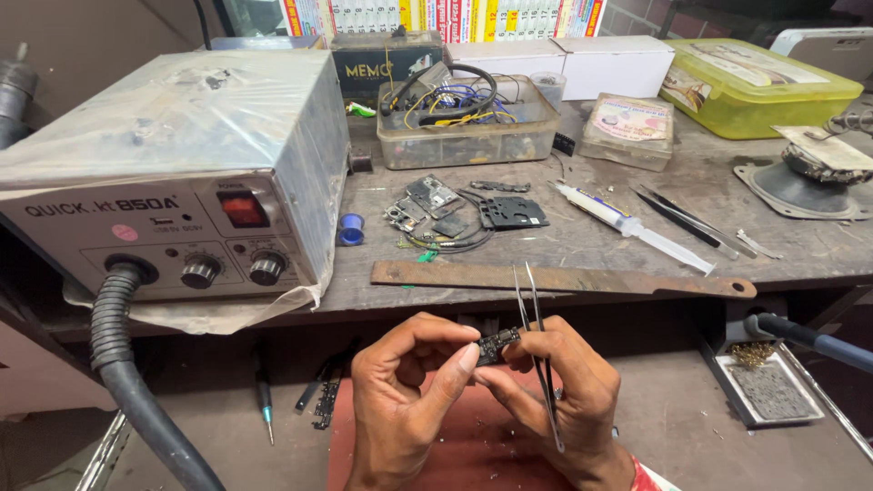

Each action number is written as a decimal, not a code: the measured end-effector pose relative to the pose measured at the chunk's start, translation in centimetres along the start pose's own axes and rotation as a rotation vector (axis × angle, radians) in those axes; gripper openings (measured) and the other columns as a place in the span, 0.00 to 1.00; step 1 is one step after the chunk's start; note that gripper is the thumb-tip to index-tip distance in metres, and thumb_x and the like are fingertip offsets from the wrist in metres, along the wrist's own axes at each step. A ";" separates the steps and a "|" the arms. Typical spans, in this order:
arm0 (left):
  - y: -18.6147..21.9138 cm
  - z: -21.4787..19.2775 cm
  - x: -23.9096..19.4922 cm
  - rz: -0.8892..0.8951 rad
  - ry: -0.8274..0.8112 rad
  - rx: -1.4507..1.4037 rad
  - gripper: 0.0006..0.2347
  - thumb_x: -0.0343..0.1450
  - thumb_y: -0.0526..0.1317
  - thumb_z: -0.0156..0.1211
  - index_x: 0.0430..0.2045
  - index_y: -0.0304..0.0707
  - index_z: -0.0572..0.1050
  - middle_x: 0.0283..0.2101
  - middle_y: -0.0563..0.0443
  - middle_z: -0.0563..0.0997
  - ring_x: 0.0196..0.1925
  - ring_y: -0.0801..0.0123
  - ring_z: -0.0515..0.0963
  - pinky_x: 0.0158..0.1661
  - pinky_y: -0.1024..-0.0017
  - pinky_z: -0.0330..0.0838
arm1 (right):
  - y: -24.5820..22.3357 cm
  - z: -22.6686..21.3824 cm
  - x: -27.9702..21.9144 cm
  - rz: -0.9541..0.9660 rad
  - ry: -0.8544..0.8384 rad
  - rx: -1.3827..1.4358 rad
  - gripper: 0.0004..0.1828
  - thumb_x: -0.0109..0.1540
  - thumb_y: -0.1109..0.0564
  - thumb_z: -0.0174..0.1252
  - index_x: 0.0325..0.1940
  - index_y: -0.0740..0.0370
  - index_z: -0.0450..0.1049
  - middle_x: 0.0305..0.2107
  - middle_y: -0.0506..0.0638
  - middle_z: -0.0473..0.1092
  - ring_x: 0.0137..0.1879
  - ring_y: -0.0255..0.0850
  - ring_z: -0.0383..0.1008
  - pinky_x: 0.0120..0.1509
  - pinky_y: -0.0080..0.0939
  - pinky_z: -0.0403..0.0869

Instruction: The person turns on a hot air rework station and then uses tweezers to handle a small circuit board. They clean the tip of a soldering iron with a brass wire sponge and a soldering iron stand. The person works at a cluttered electronics repair bench.

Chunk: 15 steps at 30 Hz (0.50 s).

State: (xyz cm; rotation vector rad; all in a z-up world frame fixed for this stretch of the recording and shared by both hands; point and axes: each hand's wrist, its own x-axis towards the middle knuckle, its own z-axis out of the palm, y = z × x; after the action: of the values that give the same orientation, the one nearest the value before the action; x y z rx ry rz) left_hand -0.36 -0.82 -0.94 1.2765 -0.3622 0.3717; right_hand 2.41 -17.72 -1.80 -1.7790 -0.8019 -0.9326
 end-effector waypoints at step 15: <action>-0.5 0.2 0.2 -0.058 -0.019 -0.138 0.05 0.70 0.26 0.62 0.36 0.23 0.80 0.34 0.46 0.81 0.35 0.72 0.84 0.39 0.74 0.82 | 0.3 0.0 -0.1 -0.016 -0.021 -0.066 0.19 0.51 0.54 0.76 0.38 0.61 0.73 0.25 0.47 0.72 0.28 0.34 0.72 0.29 0.33 0.69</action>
State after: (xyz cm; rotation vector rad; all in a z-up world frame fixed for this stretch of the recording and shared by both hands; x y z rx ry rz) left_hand 0.04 -1.11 -1.23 1.1539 -0.3596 0.2805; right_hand 2.61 -17.84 -2.00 -1.8441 -0.8078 -0.9620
